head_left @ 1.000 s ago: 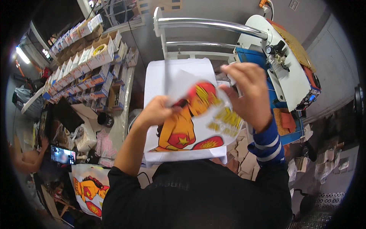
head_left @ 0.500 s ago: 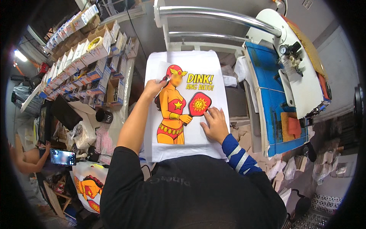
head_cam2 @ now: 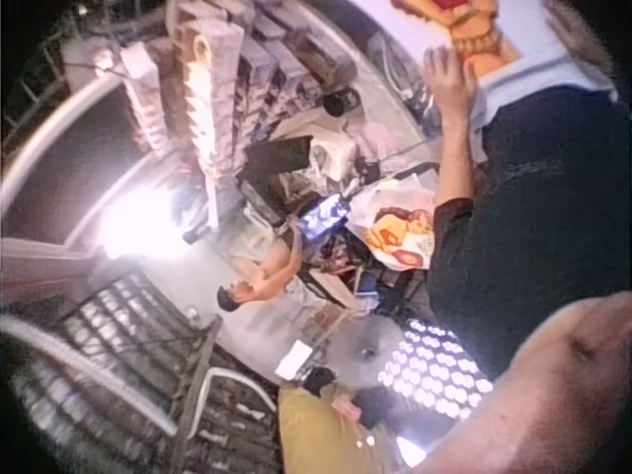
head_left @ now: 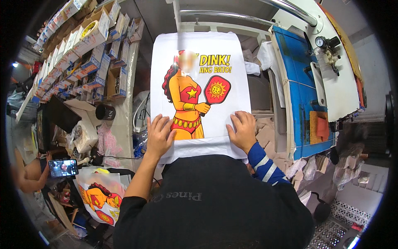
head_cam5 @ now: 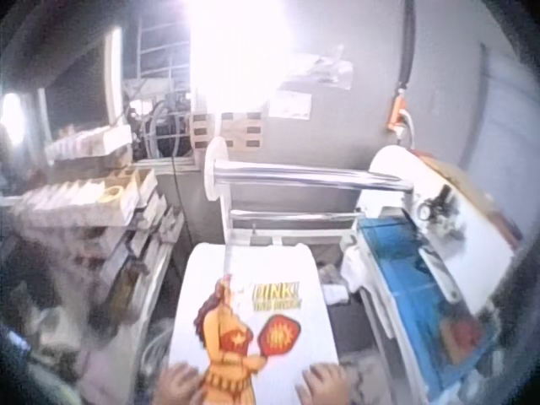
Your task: The person places white t-shirts on a heat press, aligns them, and uses scissors to trim transfer paper. They then press the shirts and stack finished printed shirts on a nearby table.
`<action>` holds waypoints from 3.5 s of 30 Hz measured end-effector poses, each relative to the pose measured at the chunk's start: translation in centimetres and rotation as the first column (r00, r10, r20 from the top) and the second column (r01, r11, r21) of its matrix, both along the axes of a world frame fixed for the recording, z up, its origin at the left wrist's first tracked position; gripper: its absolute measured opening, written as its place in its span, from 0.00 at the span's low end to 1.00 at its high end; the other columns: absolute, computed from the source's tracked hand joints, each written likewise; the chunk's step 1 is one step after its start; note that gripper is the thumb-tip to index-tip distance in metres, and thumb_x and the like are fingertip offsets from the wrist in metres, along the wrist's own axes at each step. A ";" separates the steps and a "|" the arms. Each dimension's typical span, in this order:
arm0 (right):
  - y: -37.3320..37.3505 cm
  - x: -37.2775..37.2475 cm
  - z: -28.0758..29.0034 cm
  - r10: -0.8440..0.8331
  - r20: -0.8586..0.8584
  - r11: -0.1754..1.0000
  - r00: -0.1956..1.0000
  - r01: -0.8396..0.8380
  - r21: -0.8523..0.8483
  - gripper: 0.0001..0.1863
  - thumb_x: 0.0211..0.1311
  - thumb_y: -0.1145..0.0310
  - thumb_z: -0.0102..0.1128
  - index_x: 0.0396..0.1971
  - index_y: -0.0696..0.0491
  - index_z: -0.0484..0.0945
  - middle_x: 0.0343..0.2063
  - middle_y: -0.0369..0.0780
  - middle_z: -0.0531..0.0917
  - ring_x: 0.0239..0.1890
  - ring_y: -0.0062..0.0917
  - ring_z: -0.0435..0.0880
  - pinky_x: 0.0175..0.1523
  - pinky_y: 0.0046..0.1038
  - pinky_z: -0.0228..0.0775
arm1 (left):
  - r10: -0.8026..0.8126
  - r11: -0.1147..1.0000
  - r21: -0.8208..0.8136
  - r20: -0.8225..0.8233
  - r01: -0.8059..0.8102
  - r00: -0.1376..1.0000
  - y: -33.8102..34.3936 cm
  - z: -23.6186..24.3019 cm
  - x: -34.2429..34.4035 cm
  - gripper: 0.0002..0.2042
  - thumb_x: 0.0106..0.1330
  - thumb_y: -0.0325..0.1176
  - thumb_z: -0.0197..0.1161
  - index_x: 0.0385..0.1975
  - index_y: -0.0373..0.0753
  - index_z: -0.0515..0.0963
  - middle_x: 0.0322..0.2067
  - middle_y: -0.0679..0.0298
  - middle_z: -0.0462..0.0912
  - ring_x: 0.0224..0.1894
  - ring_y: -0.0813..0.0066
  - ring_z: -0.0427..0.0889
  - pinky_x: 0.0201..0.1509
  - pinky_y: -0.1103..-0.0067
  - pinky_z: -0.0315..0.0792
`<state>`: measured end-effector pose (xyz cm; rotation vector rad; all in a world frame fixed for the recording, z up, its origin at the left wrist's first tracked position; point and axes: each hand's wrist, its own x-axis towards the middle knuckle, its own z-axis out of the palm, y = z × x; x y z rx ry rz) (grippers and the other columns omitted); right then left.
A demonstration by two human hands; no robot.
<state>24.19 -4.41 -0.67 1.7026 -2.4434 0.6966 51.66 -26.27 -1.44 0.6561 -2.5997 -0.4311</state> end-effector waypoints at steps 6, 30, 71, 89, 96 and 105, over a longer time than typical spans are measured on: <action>-0.4 -0.2 -1.6 -0.060 -0.015 0.998 0.998 0.060 -0.015 0.23 0.59 0.58 0.66 0.51 0.55 0.80 0.54 0.47 0.78 0.63 0.45 0.71 0.69 0.52 0.55 | 0.051 0.999 -0.017 -0.012 -0.051 0.999 -0.7 -0.9 -0.8 0.19 0.62 0.35 0.68 0.53 0.39 0.80 0.56 0.56 0.78 0.66 0.51 0.69 0.74 0.45 0.51; 0.8 0.5 -2.3 -0.148 -0.040 0.987 0.988 0.145 -0.064 0.23 0.57 0.59 0.66 0.52 0.52 0.82 0.59 0.47 0.76 0.66 0.46 0.69 0.69 0.49 0.59 | 0.070 0.998 0.004 -0.084 -0.070 0.994 0.3 -1.3 0.1 0.20 0.61 0.36 0.67 0.53 0.39 0.82 0.58 0.54 0.79 0.67 0.48 0.69 0.74 0.49 0.55; 0.8 0.2 -1.5 -0.126 0.024 0.989 0.992 0.128 -0.075 0.23 0.54 0.61 0.69 0.49 0.53 0.82 0.57 0.46 0.77 0.64 0.46 0.70 0.66 0.47 0.62 | 0.074 0.997 0.032 -0.101 -0.071 0.992 -0.1 -1.5 -0.1 0.20 0.55 0.32 0.70 0.51 0.39 0.83 0.58 0.56 0.79 0.67 0.50 0.68 0.69 0.57 0.63; 0.8 0.1 -1.5 -0.103 0.023 0.993 0.994 0.104 -0.053 0.23 0.53 0.60 0.69 0.49 0.53 0.82 0.57 0.45 0.77 0.65 0.46 0.69 0.67 0.47 0.60 | 0.078 0.995 0.063 -0.120 -0.071 0.990 -0.1 -1.0 -0.1 0.19 0.54 0.31 0.69 0.47 0.37 0.83 0.56 0.54 0.80 0.65 0.48 0.70 0.68 0.56 0.64; 0.6 0.3 -0.9 -0.112 0.027 0.993 0.993 0.113 -0.019 0.23 0.52 0.61 0.69 0.49 0.53 0.81 0.57 0.46 0.76 0.64 0.47 0.69 0.67 0.48 0.61 | 0.075 0.996 0.065 -0.114 -0.068 0.991 -0.3 -0.7 -0.2 0.18 0.54 0.30 0.68 0.46 0.36 0.83 0.56 0.53 0.79 0.65 0.48 0.70 0.68 0.56 0.63; 0.4 0.2 -1.0 -0.105 0.022 0.994 0.994 0.105 -0.023 0.23 0.52 0.60 0.69 0.48 0.53 0.81 0.56 0.46 0.77 0.64 0.46 0.68 0.65 0.47 0.60 | 0.082 0.993 0.088 -0.101 -0.073 0.991 -0.3 -0.6 -0.2 0.18 0.54 0.30 0.69 0.47 0.37 0.83 0.57 0.54 0.79 0.66 0.49 0.69 0.69 0.56 0.63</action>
